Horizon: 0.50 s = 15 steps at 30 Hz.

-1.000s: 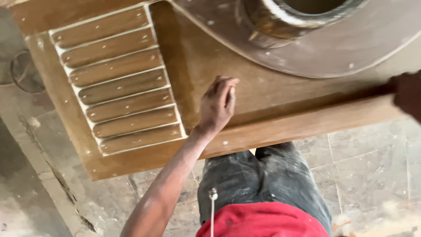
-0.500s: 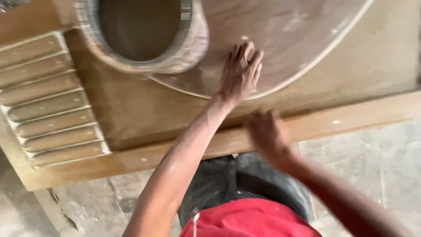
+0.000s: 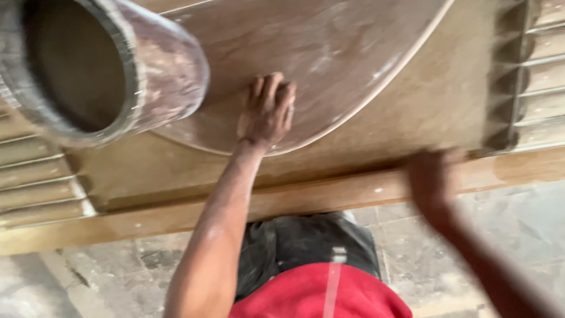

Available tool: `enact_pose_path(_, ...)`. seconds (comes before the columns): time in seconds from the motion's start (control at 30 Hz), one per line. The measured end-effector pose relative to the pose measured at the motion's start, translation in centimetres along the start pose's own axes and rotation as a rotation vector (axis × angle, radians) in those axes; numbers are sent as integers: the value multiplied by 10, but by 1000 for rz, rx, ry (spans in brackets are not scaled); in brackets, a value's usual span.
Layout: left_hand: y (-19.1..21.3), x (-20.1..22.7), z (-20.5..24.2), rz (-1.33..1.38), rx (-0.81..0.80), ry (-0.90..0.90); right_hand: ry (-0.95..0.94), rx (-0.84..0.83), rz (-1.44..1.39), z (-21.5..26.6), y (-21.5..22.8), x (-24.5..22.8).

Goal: The person polishes the decorative panels of a wooden door using a cloth and then applies a finish to the wood surface with their hands after dipping them into a container of liquid.

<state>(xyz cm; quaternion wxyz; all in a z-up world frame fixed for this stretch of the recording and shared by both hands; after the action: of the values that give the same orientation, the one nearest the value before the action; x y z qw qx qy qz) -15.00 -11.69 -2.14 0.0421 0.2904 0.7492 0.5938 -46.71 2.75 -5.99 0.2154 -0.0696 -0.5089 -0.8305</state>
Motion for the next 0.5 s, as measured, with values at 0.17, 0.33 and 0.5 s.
enact_pose_path(0.17, 3, 1, 2, -53, -31, 16, 322, 216, -188, 19, 31, -86)
enact_pose_path(0.33, 2, 1, 0, 30, -85, 65, -67, 21, -500, 14, -51, 88)
enact_pose_path(0.5, 4, 4, -1, -34, -59, 40, -43, -84, -14, 1, -62, 132)
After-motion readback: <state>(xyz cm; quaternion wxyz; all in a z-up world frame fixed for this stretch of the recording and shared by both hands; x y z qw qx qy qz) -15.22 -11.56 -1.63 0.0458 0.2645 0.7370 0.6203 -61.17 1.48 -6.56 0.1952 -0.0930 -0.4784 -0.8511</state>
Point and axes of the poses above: each hand's wrist, its own z-axis away from the middle knuckle, its own y-axis out of the back of the hand, x = y × z, the point moved 7 cm from there along -z, towards the middle knuckle, and after that the axes turned 9 degrees about x, right-handed, at the moved point
